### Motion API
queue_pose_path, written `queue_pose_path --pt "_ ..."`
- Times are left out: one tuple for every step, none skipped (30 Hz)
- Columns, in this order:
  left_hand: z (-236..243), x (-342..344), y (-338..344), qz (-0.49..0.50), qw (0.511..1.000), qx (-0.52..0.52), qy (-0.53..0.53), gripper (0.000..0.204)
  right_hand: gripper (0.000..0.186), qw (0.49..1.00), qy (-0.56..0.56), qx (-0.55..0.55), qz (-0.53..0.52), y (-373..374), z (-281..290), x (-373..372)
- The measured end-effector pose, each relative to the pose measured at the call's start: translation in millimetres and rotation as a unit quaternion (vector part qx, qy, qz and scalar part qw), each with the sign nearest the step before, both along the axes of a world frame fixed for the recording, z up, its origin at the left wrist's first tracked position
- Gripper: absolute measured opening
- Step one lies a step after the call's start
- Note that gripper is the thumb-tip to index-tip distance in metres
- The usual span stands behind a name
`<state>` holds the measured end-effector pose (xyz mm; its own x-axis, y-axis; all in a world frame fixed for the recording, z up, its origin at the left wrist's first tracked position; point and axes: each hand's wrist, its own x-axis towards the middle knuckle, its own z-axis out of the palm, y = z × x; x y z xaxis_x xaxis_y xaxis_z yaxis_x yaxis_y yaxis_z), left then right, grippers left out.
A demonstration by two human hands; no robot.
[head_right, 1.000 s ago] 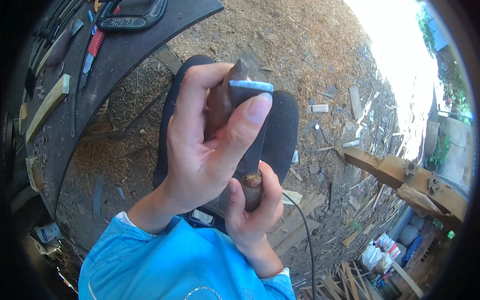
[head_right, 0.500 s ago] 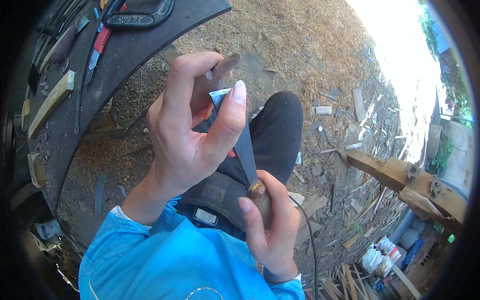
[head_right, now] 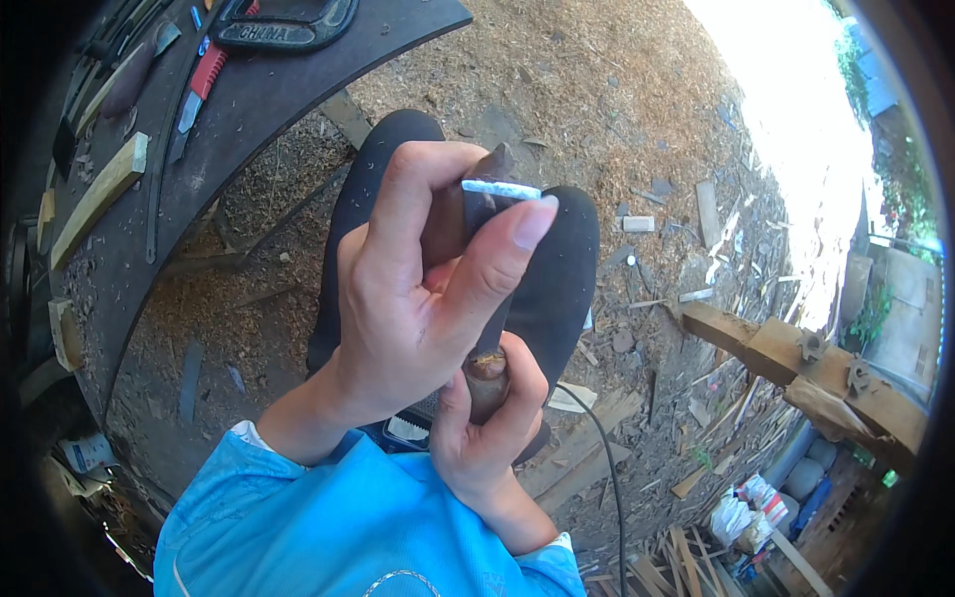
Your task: Carve a small decorative wooden piece using a hand chisel.
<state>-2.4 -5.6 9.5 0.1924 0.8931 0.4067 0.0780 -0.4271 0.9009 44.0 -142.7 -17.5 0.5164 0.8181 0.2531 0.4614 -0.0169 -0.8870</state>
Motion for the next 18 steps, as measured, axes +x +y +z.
queue_pose_path --pt "1 1 -3 -0.022 0.999 -0.022 -0.030 0.028 0.048 1.000 -0.015 0.013 -0.011 0 -7 1" --pt "2 2 -4 -0.044 0.996 -0.043 -0.060 0.029 0.048 1.000 -0.016 0.013 -0.010 0 -6 3" --pt "1 0 -3 -0.041 0.996 -0.043 -0.060 0.029 0.049 1.000 0.022 0.007 -0.019 1 -2 4" --pt "2 -2 -1 -0.039 0.997 -0.048 -0.055 0.032 0.049 0.998 0.059 0.002 -0.029 2 2 7" --pt "2 -3 2 -0.037 0.997 -0.052 -0.049 0.035 0.049 0.992 0.118 -0.046 -0.024 -1 9 11" --pt "3 -4 4 -0.040 0.997 -0.057 -0.045 0.038 0.049 0.992 0.117 -0.047 -0.027 -6 15 18" --pt "4 -5 6 -0.032 0.997 -0.056 -0.035 0.042 0.048 0.988 0.136 -0.076 0.010 -9 19 26" --pt "2 -6 8 -0.032 0.997 -0.055 -0.034 0.042 0.047 0.981 0.154 -0.106 0.045 -11 23 32" --pt "1 -6 11 -0.030 0.998 -0.045 -0.037 0.042 0.045 0.974 0.184 -0.124 0.052 -11 33 35" --pt "-1 -6 12 -0.029 0.998 -0.034 -0.040 0.042 0.045 0.974 0.185 -0.125 0.051 -12 38 40" --pt "1 -7 12 -0.031 0.998 -0.035 -0.039 0.042 0.045 0.972 0.170 -0.148 0.061 -13 41 44" --pt "3 -9 13 -0.028 0.999 -0.036 -0.029 0.040 0.044 0.971 0.154 -0.171 0.070 -13 45 45" --pt "4 -9 13 -0.026 0.999 -0.036 -0.020 0.039 0.044 0.964 0.175 -0.185 0.073 -12 52 45" --pt "1 -8 13 -0.029 0.999 -0.037 -0.019 0.039 0.044 0.964 0.177 -0.185 0.070 -12 56 45" --pt "-3 -7 13 -0.038 0.998 -0.032 -0.041 0.036 0.043 0.958 0.194 -0.198 0.079 -12 59 47" --pt "-6 -6 13 -0.047 0.997 -0.027 -0.062 0.033 0.043 0.950 0.210 -0.211 0.088 -12 62 48" --pt "-5 -8 13 -0.048 0.997 -0.027 -0.061 0.033 0.043 0.950 0.212 -0.211 0.087 -12 65 48" --pt "-1 -11 13 -0.067 0.996 -0.038 -0.041 0.031 0.043 0.948 0.214 -0.216 0.093 -12 68 49"
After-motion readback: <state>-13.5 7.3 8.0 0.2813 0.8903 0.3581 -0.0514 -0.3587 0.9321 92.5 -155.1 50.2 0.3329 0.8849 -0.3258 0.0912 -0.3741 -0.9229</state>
